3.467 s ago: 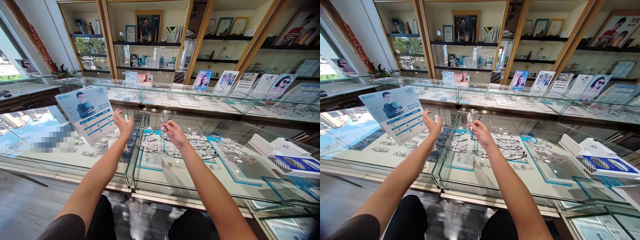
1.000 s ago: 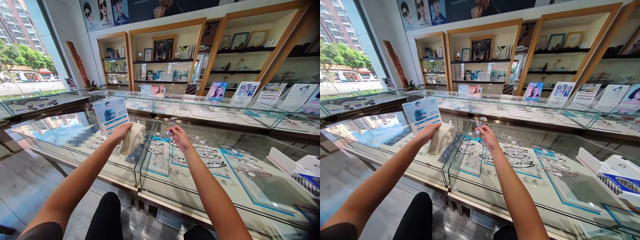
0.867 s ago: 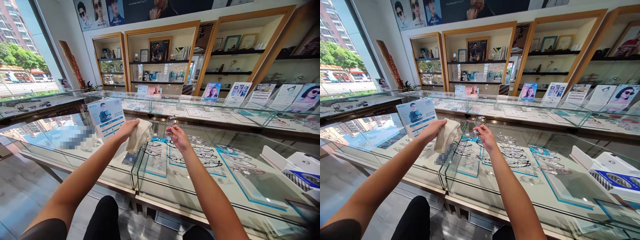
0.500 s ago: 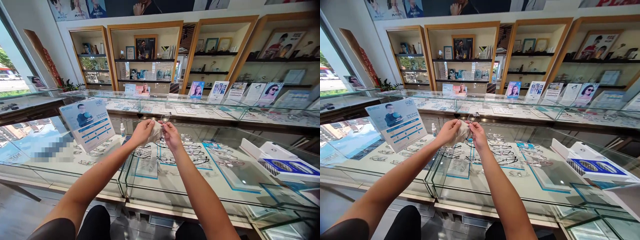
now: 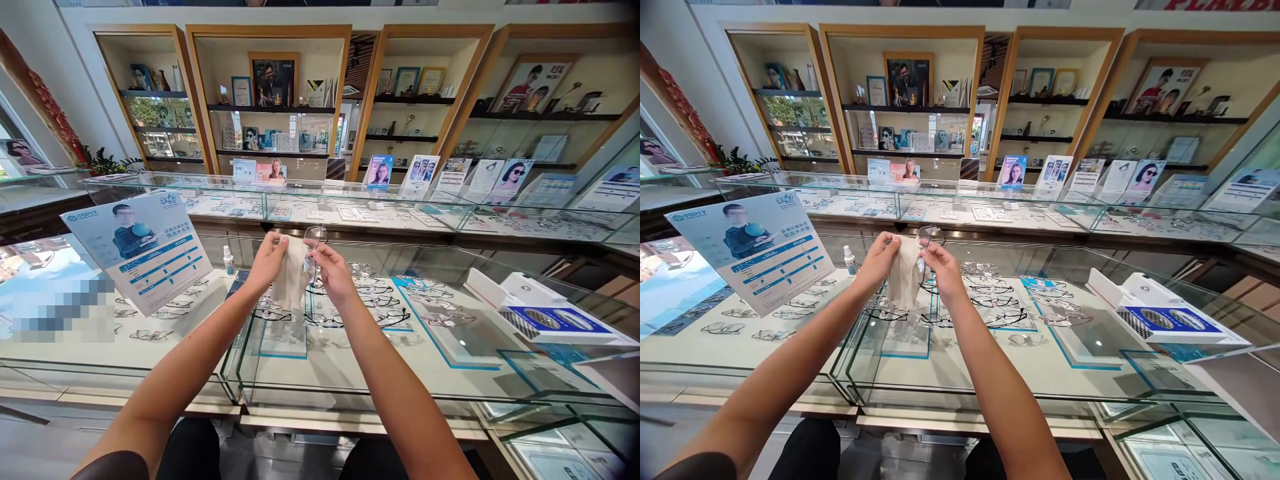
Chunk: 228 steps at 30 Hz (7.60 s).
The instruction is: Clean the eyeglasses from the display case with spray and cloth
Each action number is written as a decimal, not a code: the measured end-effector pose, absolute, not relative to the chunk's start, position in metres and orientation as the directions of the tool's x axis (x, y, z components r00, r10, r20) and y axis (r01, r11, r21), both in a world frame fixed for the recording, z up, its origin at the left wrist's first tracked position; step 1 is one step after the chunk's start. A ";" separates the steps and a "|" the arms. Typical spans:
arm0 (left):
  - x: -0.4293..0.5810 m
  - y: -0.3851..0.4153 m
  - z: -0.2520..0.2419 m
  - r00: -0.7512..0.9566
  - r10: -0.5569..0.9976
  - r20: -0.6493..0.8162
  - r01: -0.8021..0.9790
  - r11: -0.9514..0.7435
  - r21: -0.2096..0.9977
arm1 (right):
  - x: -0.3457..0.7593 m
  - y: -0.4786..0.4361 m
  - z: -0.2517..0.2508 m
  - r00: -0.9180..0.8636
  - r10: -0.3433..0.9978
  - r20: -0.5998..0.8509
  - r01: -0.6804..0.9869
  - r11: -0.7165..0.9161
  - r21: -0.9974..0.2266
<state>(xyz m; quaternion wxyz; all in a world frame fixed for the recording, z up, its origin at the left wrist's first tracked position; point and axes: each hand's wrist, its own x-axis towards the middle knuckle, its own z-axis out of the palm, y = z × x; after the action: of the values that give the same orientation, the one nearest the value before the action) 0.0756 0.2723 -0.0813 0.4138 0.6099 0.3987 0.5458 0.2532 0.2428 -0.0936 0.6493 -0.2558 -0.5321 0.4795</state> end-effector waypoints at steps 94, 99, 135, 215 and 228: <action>0.062 0.267 -0.082 0.295 0.809 0.508 -0.197 -0.469 0.861 | 0.244 0.236 -0.105 -0.350 0.920 0.173 -0.239 0.091 -0.967; 0.055 0.273 -0.080 0.378 0.815 0.440 -0.239 -0.373 0.897 | 0.249 0.241 -0.107 -0.276 0.947 0.164 -0.191 0.113 -0.975; 0.081 0.256 -0.094 0.482 0.766 0.425 -0.065 -0.452 0.890 | 0.256 0.244 -0.094 -0.065 0.923 0.378 -0.386 0.326 -0.863; 0.048 0.273 -0.086 0.052 0.257 0.965 0.403 -0.890 0.215 | 0.276 0.246 -0.090 -0.304 0.883 0.358 -0.250 0.288 -0.924; 0.049 0.277 -0.094 0.329 0.316 0.890 0.400 -0.900 0.172 | 0.287 0.246 -0.086 -0.426 0.828 0.364 -0.019 0.394 -0.919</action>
<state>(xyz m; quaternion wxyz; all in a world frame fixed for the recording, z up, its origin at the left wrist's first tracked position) 0.0490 0.2768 -0.0941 -0.0391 0.8142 0.2196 0.5361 0.2866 0.2458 -0.0863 0.4516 -0.2880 -0.7023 0.4689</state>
